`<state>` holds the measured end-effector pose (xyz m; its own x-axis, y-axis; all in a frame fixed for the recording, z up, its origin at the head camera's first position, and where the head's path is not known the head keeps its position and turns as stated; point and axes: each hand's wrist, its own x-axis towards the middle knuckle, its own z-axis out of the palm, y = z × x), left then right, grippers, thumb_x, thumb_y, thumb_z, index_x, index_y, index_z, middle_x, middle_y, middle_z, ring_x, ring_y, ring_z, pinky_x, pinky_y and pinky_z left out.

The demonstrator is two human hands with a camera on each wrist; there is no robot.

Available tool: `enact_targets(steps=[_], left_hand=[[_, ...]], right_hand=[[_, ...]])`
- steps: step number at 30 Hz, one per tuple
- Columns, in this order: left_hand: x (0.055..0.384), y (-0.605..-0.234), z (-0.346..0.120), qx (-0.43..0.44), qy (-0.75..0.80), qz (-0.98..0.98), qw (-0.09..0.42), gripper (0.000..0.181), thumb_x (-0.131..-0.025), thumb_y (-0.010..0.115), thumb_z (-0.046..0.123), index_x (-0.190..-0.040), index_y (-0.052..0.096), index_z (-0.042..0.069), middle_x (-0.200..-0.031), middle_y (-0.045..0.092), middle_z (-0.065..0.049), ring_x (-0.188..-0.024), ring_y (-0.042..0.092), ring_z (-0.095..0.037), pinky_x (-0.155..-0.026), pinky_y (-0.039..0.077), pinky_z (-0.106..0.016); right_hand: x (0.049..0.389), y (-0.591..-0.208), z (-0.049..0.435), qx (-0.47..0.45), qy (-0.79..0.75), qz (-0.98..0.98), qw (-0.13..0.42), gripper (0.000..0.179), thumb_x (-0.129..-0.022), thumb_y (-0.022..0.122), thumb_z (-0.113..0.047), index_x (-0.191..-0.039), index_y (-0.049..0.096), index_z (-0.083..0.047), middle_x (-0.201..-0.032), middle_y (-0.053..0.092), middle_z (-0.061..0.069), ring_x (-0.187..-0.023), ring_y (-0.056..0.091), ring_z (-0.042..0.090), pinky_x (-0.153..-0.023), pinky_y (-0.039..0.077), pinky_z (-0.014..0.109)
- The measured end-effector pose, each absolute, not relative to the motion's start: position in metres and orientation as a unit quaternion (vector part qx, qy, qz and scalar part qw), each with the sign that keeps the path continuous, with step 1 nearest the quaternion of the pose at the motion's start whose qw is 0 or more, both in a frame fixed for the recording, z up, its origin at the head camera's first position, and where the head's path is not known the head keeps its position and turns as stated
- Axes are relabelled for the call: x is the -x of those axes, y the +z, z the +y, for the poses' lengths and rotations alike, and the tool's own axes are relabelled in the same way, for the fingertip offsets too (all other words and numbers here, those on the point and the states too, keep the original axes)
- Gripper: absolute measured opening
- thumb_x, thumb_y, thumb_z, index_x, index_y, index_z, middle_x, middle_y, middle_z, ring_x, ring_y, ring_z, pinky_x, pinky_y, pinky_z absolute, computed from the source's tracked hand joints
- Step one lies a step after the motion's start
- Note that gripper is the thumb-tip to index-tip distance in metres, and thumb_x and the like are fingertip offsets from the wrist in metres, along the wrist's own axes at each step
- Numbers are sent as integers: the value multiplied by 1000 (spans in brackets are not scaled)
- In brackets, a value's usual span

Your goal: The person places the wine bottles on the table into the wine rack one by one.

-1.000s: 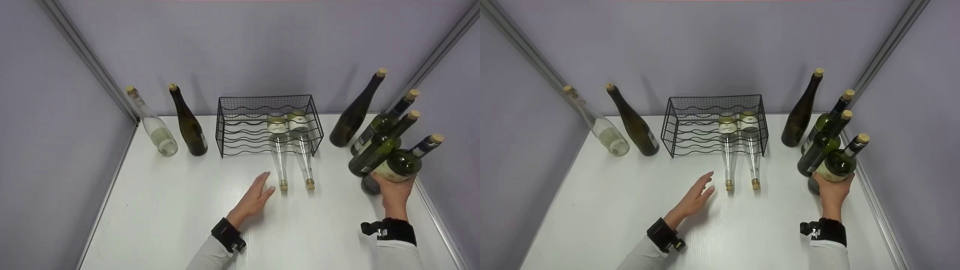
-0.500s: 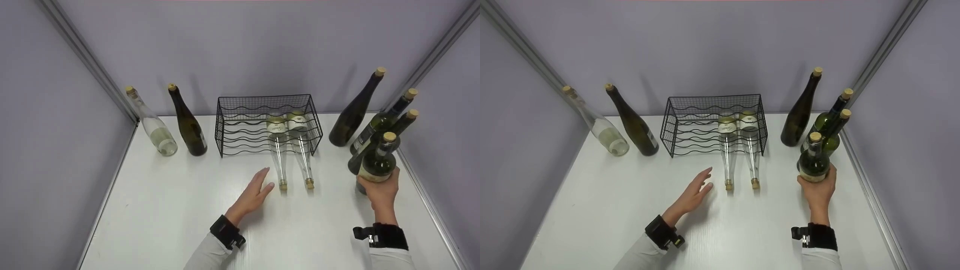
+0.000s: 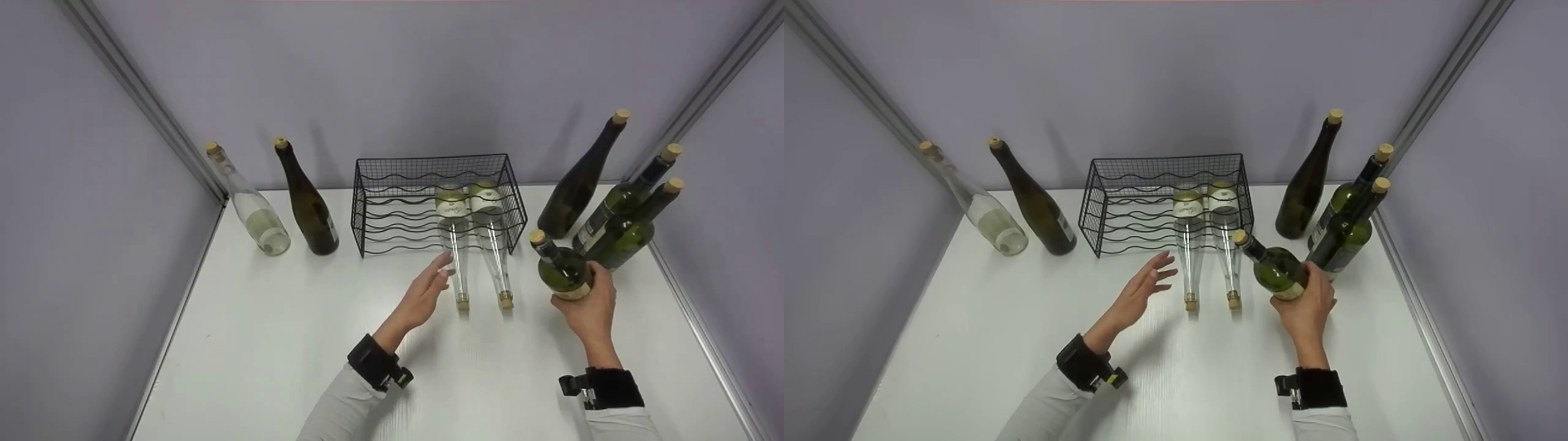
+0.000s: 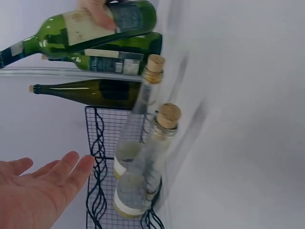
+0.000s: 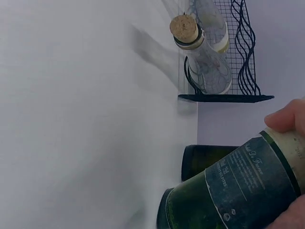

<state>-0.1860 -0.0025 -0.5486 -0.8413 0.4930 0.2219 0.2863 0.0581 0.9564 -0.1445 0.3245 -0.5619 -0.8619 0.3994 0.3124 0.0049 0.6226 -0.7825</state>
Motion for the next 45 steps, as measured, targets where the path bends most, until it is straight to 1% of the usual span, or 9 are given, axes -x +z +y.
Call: enact_targets(steps=[7,11,14,19,24,28,32,39,45], left_hand=[[190,-538,4,-270,656,700,80,52,-110,28,29,-153,25,0,-150,37,-21,-130,48,-31,-99,47,-42],[190,-534,6,-263,665,694,87,47,-110,27,17,-152,24,-4,-148,37,-26,-129,47,-39,-97,47,-49],[190,-533,8,-256,677,683,97,46,-109,26,12,-152,23,-5,-146,37,-29,-128,47,-43,-96,48,-51],[190,-534,9,-250,710,645,135,53,-110,28,30,-155,19,3,-148,37,-25,-127,50,-36,-94,50,-42],[190,-535,9,-244,744,597,176,72,-104,34,53,-157,17,6,-139,43,-26,-118,58,-36,-93,51,-41],[189,-534,8,-234,743,595,200,71,-105,31,52,-153,25,0,-120,58,-26,-106,62,-46,-88,53,-44],[188,-535,7,-221,719,622,220,59,-108,32,40,-142,44,-6,-108,66,-25,-97,65,-49,-83,55,-46],[189,-542,5,-223,638,700,232,41,-104,50,33,-108,70,-3,-86,71,-14,-73,72,-30,-66,59,-36],[188,-545,4,-235,554,751,273,36,-100,57,37,-114,72,7,-80,69,0,-52,64,-20,-55,57,-39]], right_hand=[[147,-568,311,86,361,-896,245,79,-57,82,10,-128,49,1,-120,53,24,-117,44,45,-96,26,64],[148,-571,305,75,328,-910,243,78,-55,84,8,-125,50,-2,-122,52,23,-116,43,48,-89,26,66],[149,-572,301,68,310,-917,241,78,-54,84,7,-125,52,-4,-124,52,23,-117,42,52,-91,24,71],[149,-574,295,62,281,-932,223,80,-54,84,4,-126,53,-7,-128,51,22,-120,39,54,-96,12,80],[148,-578,289,43,252,-941,220,82,-51,87,3,-125,54,-9,-127,52,21,-120,40,51,-96,12,81],[148,-581,285,18,229,-946,230,81,-51,87,2,-125,56,-7,-125,54,22,-119,41,50,-95,12,82],[149,-583,280,-7,203,-951,231,78,-53,87,1,-125,58,-7,-125,55,21,-120,41,48,-94,9,84],[148,-583,276,-33,171,-962,212,81,-51,84,7,-126,58,-9,-125,54,18,-123,40,45,-97,5,82],[147,-585,274,-60,148,-964,215,80,-51,86,7,-125,60,-9,-125,55,17,-125,40,45,-100,2,80]])
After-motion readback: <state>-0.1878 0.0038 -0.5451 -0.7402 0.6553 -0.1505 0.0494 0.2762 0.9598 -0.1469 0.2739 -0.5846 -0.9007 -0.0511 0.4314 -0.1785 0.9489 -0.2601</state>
